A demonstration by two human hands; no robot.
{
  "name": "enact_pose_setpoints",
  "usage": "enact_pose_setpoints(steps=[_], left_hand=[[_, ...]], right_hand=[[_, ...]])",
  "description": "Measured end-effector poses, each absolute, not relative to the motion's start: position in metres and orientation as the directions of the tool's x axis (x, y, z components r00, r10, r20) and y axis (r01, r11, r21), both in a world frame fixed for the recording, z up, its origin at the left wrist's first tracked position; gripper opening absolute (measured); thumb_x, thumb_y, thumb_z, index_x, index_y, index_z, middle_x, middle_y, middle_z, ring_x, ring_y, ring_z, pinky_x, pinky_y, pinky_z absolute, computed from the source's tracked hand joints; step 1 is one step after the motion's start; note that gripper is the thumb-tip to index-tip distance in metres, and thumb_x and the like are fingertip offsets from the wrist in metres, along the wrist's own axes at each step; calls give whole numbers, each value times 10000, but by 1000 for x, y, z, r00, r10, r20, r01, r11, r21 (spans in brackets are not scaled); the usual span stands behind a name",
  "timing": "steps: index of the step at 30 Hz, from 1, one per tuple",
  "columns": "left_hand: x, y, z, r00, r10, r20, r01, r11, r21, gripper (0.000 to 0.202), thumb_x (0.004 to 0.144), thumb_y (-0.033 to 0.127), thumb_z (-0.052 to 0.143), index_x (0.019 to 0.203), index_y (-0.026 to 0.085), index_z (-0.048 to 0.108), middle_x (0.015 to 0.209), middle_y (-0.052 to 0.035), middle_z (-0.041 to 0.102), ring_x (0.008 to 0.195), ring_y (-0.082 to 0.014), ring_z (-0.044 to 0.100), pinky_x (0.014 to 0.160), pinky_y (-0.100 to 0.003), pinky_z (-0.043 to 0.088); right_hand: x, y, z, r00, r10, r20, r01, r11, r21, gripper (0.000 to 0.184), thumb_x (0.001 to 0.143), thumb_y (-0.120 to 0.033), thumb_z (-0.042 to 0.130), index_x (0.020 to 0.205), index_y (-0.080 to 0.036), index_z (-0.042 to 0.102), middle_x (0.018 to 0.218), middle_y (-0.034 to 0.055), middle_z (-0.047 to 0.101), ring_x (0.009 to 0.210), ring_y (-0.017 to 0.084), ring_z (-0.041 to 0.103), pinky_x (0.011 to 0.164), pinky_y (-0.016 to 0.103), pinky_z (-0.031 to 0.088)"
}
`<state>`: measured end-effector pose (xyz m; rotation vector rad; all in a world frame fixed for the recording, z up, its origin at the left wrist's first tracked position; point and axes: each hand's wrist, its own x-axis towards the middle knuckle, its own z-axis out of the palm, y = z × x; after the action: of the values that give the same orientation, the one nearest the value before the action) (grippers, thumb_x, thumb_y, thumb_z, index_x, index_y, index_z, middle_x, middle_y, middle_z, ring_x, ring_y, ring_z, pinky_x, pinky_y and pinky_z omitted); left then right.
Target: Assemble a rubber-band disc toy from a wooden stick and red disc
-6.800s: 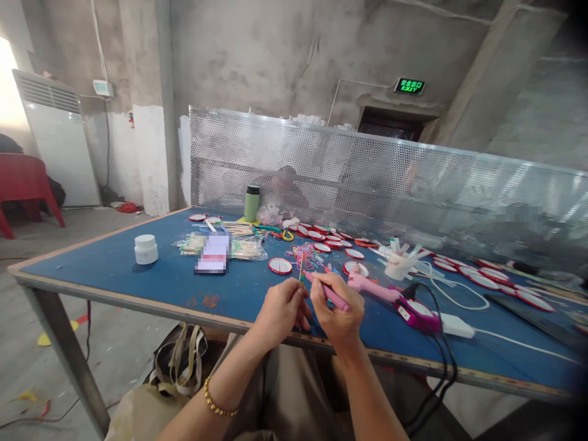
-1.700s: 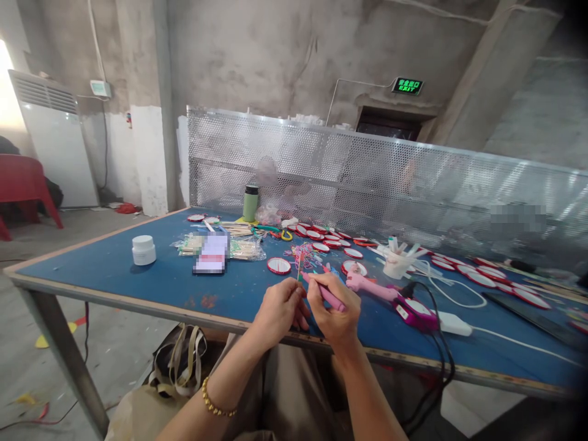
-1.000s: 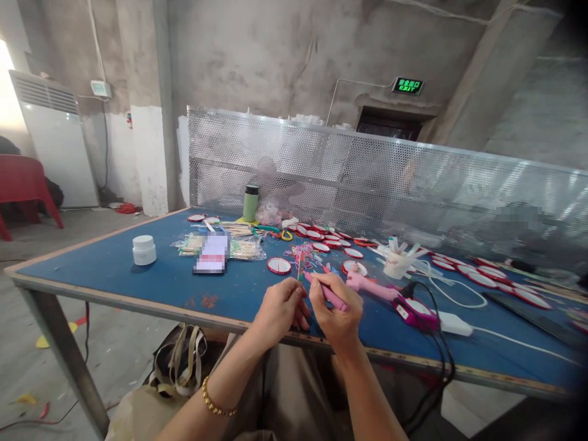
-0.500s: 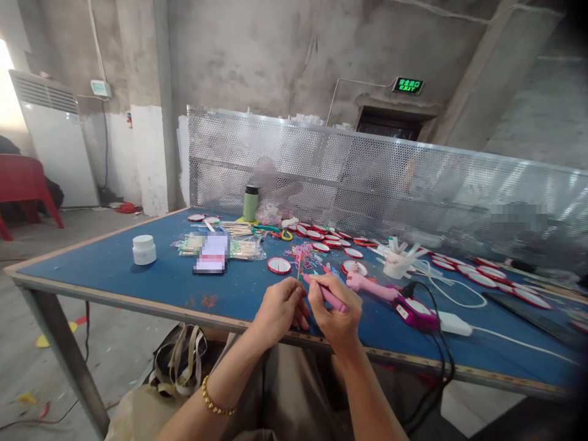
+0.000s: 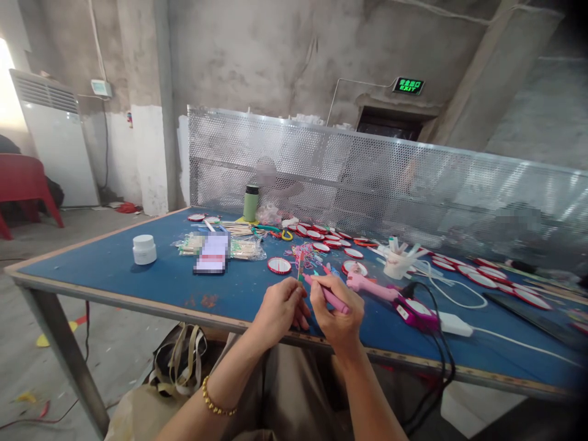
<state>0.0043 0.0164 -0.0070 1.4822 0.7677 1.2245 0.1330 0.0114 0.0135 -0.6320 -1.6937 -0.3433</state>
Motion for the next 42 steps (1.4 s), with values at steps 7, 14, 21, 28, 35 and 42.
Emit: enact_pose_setpoints(steps=[7,14,21,28,35,42], left_hand=[[5,16,-6,281,909,307,-116,-285,951,232,903,402,453,802,199,503,495,37,573,435,-131,601,415,-196,407],[4,16,-6,282,908,309,-122,-285,951,263,896,443,463,800,201,504,500,35,577,430,-131,595,418,-201,402],[4,17,-8,285,907,311,-121,-288,950,244,907,410,450,805,194,500,514,32,579,434,-123,599,413,-186,404],[4,17,-8,287,902,321,-144,-291,946,245,894,413,464,820,182,495,595,14,616,436,-113,609,400,-173,395],[3,16,-6,283,909,305,-121,-282,952,235,902,404,455,802,197,503,499,31,584,430,-126,594,419,-189,402],[3,15,-6,278,904,325,-88,-312,946,257,912,417,444,784,201,499,502,29,591,423,-125,577,423,-201,403]], right_hand=[[132,11,14,-129,239,962,573,810,-124,159,843,-84,571,911,-206,648,772,7,696,650,133,651,644,257,520],[133,12,12,-128,243,962,573,810,-128,154,848,-91,570,910,-208,650,774,10,697,654,134,650,650,263,523],[132,12,13,-134,234,963,576,809,-116,164,848,-80,571,916,-210,643,776,9,695,658,134,652,654,263,527],[132,11,14,-64,173,983,600,794,-101,166,838,-80,583,907,-215,650,782,7,708,655,143,669,647,266,541],[133,11,12,-126,228,965,569,814,-119,160,839,-87,575,915,-207,649,784,14,704,673,145,667,677,274,537],[133,13,11,-140,245,959,565,816,-126,160,841,-83,577,913,-206,649,780,13,701,665,139,657,704,280,543]])
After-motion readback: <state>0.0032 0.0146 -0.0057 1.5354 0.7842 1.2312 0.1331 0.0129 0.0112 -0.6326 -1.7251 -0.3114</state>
